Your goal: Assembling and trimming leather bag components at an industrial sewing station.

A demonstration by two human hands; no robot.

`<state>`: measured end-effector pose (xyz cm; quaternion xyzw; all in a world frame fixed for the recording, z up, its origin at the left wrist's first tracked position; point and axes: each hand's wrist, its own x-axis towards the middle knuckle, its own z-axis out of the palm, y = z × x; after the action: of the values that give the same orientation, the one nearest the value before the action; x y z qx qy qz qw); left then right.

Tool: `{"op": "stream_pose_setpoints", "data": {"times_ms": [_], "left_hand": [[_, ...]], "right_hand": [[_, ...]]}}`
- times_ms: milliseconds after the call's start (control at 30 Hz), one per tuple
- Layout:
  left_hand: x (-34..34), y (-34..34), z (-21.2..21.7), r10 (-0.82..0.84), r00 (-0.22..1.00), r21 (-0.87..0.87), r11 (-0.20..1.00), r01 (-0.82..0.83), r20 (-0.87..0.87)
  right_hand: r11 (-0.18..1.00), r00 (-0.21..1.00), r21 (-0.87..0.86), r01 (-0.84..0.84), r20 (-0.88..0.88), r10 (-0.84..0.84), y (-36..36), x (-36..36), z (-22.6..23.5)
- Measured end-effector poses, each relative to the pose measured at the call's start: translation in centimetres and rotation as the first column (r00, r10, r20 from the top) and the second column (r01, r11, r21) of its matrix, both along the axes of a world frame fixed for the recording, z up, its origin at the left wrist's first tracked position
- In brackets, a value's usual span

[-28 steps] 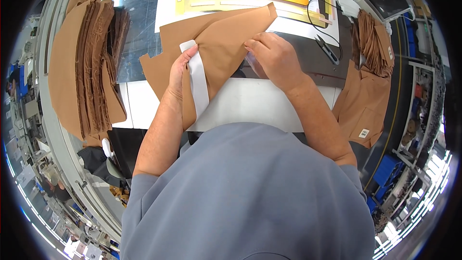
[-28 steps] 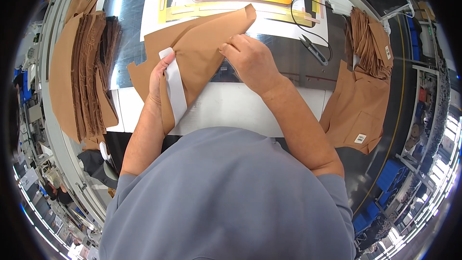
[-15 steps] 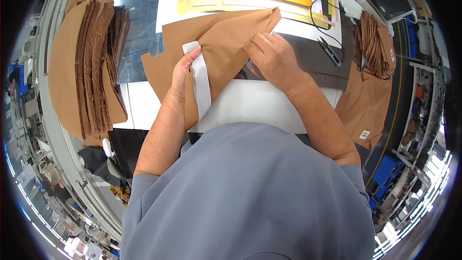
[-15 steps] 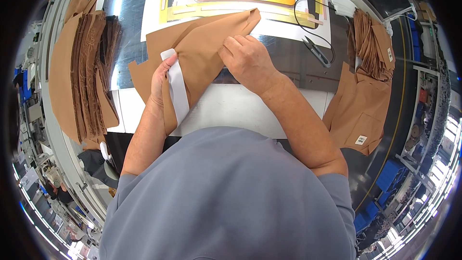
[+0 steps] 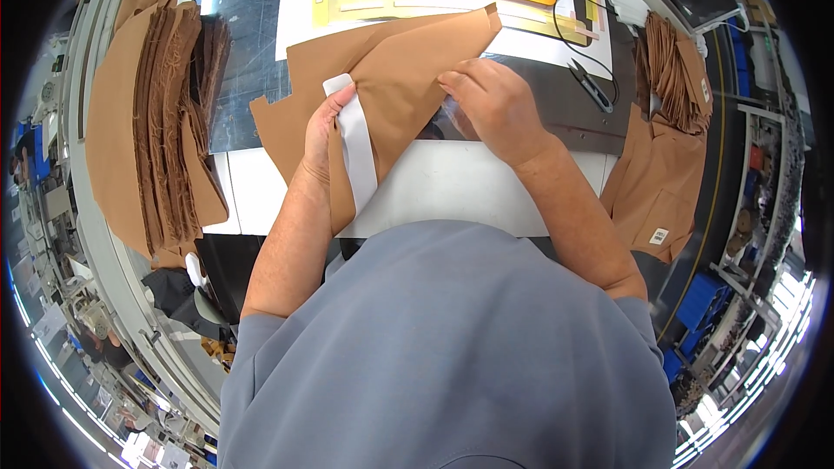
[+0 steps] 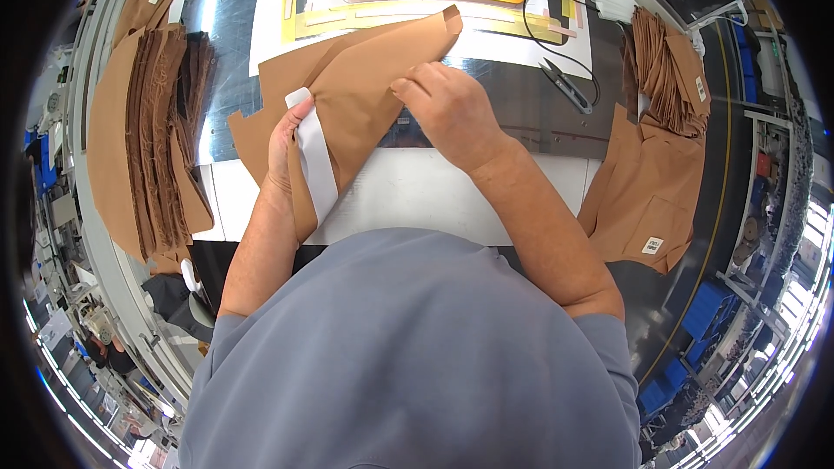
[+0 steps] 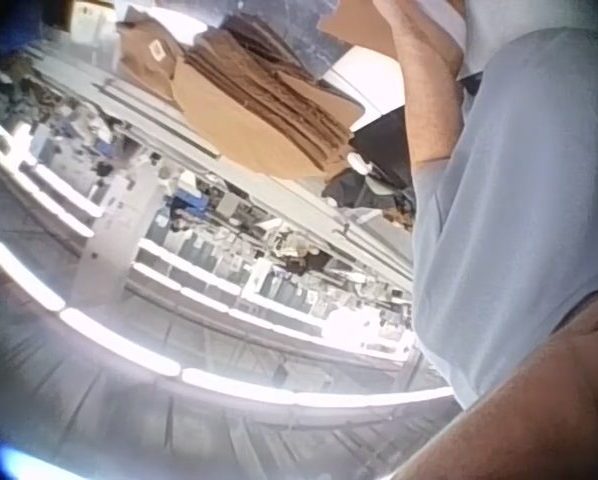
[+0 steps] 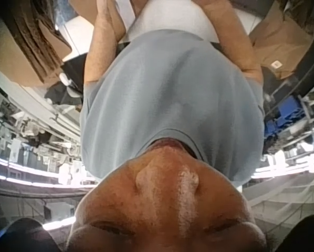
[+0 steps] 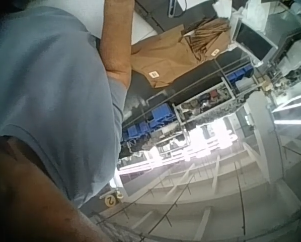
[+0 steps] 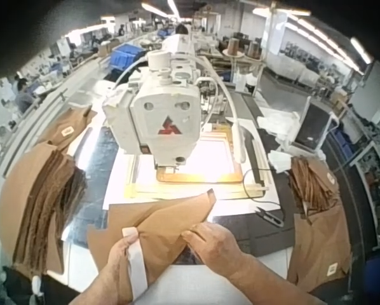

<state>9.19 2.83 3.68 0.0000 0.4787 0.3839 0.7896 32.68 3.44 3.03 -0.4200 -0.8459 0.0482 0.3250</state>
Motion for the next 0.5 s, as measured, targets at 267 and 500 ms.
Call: {"op": "stream_pose_setpoints", "data": {"times_ms": [267,500], "left_hand": [[-0.26,-0.10,-0.16,-0.021,0.999,0.030,0.999,0.020,0.041],[-0.65,-0.01,-0.73,-0.029,0.997,0.027,0.999,0.027,0.077]], "right_hand": [[0.998,0.992,-0.022,-0.057,0.115,0.059,0.46,-0.18,-0.21],[0.998,0.985,0.004,-0.067,0.157,0.066,0.92,-0.23,-0.41]]}}
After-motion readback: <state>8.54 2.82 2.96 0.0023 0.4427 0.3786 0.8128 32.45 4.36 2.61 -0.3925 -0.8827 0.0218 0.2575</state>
